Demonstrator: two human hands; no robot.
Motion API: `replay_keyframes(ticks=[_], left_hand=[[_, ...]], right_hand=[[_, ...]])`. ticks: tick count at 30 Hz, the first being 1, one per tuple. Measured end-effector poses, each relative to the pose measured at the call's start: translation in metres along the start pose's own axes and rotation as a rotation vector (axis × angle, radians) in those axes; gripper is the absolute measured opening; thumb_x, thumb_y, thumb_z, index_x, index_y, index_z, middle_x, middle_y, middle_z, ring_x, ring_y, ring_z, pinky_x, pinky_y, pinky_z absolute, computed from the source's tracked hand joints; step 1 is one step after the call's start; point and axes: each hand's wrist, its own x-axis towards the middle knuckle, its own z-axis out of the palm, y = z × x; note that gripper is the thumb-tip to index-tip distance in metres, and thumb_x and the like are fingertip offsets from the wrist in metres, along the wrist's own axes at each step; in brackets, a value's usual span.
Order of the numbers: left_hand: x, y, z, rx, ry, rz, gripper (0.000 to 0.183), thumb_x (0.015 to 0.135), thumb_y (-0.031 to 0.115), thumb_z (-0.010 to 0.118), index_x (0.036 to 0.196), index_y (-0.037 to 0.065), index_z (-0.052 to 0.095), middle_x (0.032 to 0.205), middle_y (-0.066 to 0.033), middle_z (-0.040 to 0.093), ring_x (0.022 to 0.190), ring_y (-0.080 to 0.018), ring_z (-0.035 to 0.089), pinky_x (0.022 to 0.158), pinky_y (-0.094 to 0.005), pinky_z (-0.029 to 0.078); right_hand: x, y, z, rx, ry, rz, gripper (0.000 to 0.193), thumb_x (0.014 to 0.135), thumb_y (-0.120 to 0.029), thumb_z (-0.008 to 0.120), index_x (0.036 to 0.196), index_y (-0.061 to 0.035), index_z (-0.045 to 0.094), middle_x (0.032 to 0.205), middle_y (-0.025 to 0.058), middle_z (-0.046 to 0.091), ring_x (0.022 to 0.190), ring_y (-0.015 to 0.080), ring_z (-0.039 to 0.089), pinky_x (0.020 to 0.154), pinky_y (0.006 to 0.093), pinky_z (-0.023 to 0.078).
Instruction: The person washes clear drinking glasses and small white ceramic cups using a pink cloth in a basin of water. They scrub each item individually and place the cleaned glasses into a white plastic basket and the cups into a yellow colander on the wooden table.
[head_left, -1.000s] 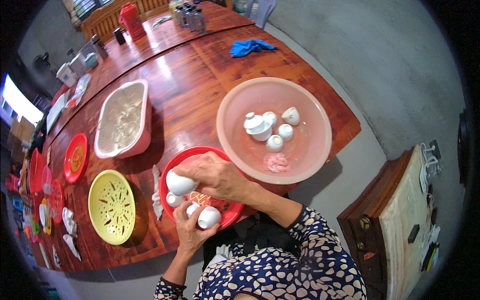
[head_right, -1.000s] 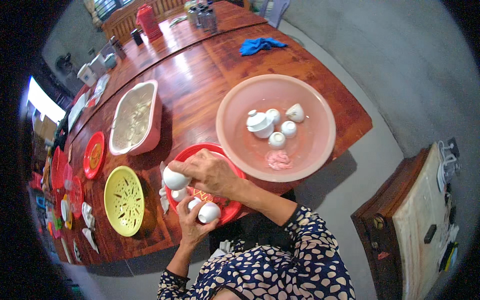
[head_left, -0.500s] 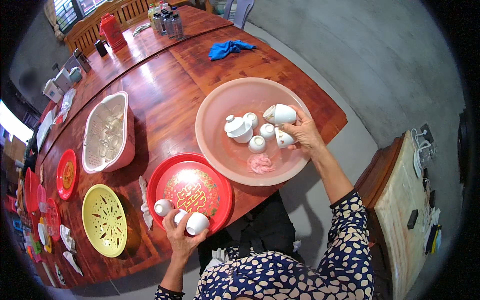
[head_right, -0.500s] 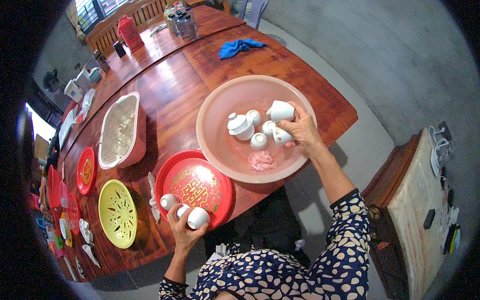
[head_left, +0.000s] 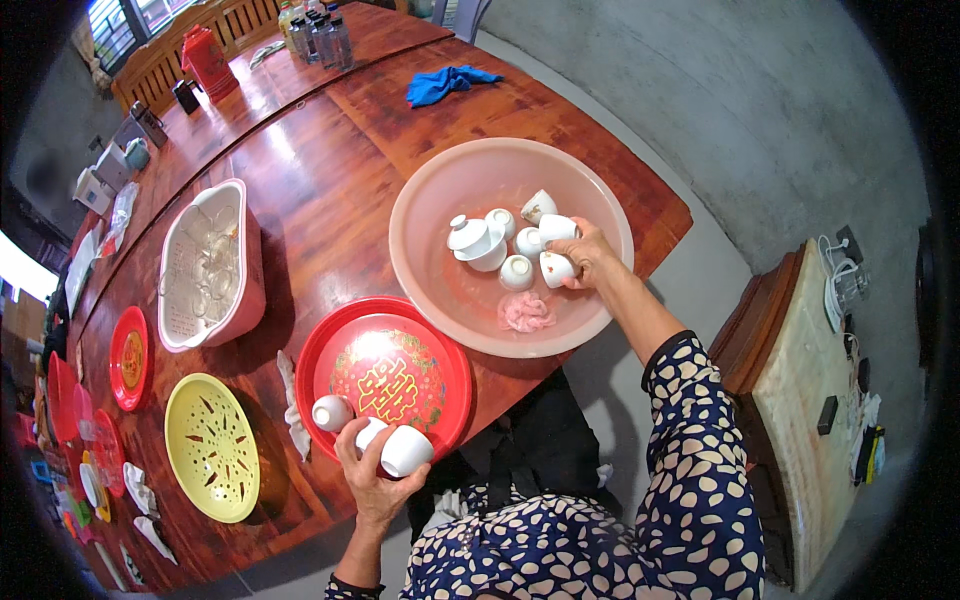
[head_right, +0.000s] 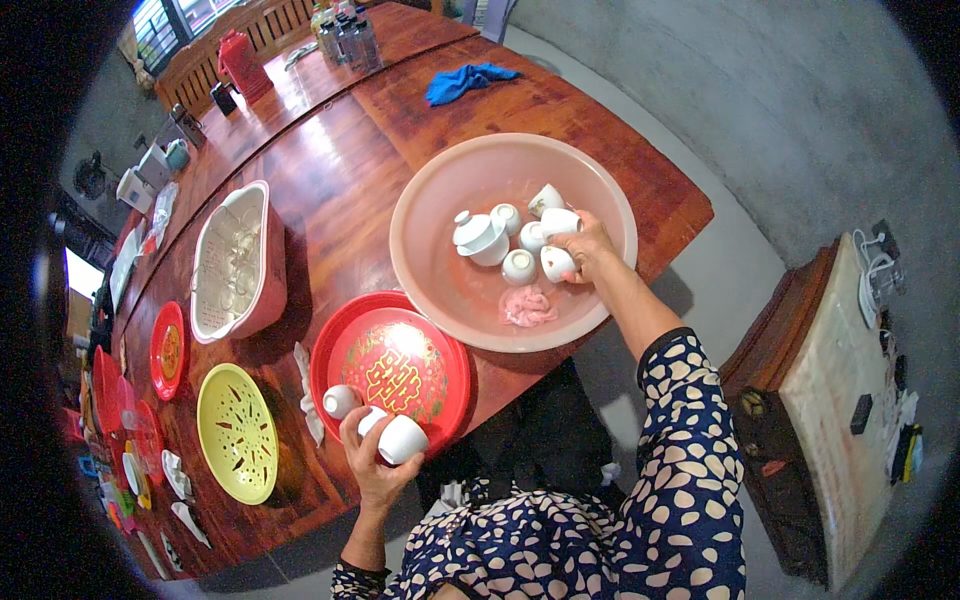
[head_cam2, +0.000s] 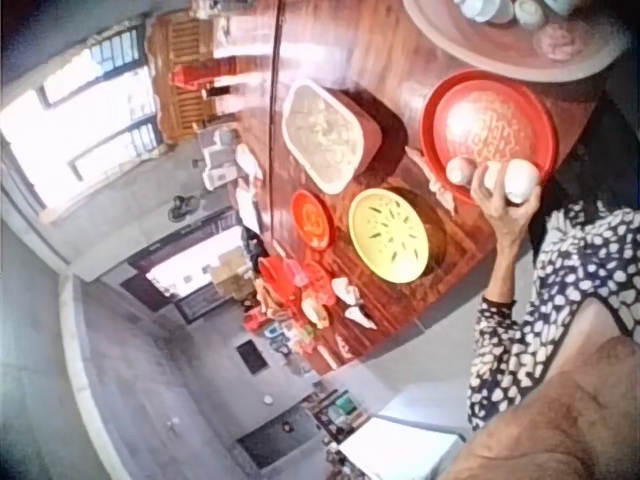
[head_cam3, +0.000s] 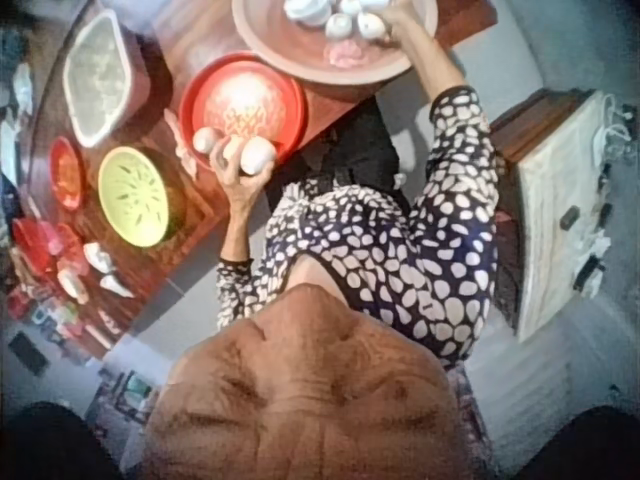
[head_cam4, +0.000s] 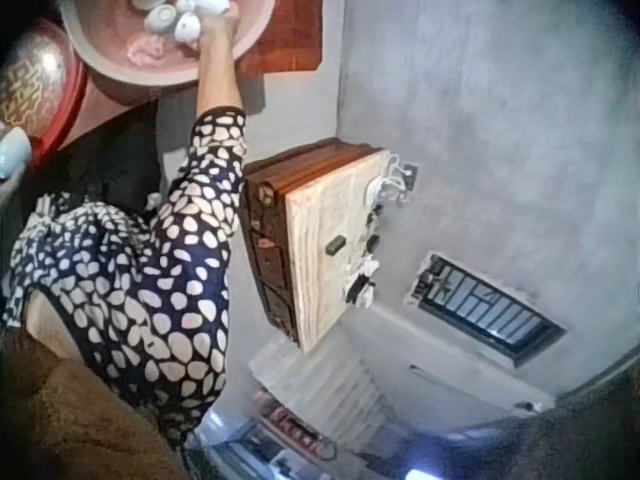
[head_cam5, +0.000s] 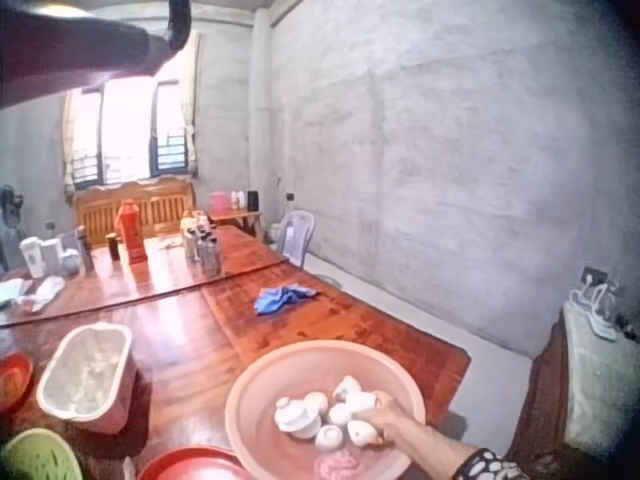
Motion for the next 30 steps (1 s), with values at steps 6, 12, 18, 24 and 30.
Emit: replay_keyframes(ticks=[6, 12, 18, 24, 30], left_hand=[[0.037, 0.022, -0.016, -0.316, -0.085, -0.117, 0.052, 0.057, 0.024, 0.074, 0.105, 0.006, 0.065, 0.12, -0.0138, 0.048, 0.117, -0.0305, 0.044, 0.099, -0.0438, 0.036], [0.129, 0.079, -0.004, -0.269, -0.094, 0.177, 0.05, 0.057, 0.022, 0.077, 0.104, 0.007, 0.065, 0.117, -0.016, 0.048, 0.112, -0.0326, 0.047, 0.093, -0.0437, 0.041], [0.182, 0.097, 0.048, 0.05, -0.145, 0.308, 0.051, 0.058, 0.032, 0.079, 0.101, 0.008, 0.067, 0.117, -0.0179, 0.048, 0.11, -0.0362, 0.045, 0.092, -0.0474, 0.043], [0.204, 0.088, 0.09, 0.37, -0.324, 0.348, 0.051, 0.058, 0.043, 0.075, 0.093, 0.006, 0.07, 0.117, -0.0209, 0.05, 0.099, -0.0389, 0.047, 0.086, -0.0487, 0.044], [0.208, 0.083, 0.107, 0.551, -0.432, 0.283, 0.05, 0.057, 0.047, 0.074, 0.085, 0.005, 0.07, 0.115, -0.0209, 0.05, 0.097, -0.0393, 0.047, 0.08, -0.0462, 0.048]], right_hand=[[0.009, -0.003, 0.002, 0.003, -0.369, 0.068, 0.061, 0.078, -0.012, 0.072, 0.131, -0.0237, 0.044, 0.094, 0.007, 0.063, 0.072, 0.0194, 0.062, 0.042, 0.0317, 0.047], [0.019, -0.006, 0.01, -0.095, -0.419, 0.033, 0.055, 0.08, -0.016, 0.07, 0.129, -0.023, 0.047, 0.094, 0.0062, 0.062, 0.071, 0.0179, 0.061, 0.04, 0.0285, 0.047], [0.014, -0.014, 0.019, -0.274, -0.374, -0.086, 0.06, 0.076, -0.018, 0.069, 0.131, -0.0175, 0.045, 0.104, 0.0112, 0.061, 0.079, 0.0229, 0.062, 0.041, 0.0334, 0.052], [0.017, -0.014, 0.009, -0.404, -0.356, -0.224, 0.057, 0.073, -0.019, 0.069, 0.125, -0.0054, 0.05, 0.105, 0.0169, 0.061, 0.081, 0.0275, 0.065, 0.046, 0.0397, 0.058], [0.031, -0.004, 0.003, -0.451, -0.313, -0.293, 0.04, 0.072, -0.017, 0.067, 0.104, 0.0064, 0.06, 0.093, 0.0198, 0.065, 0.077, 0.027, 0.067, 0.046, 0.0397, 0.058]])
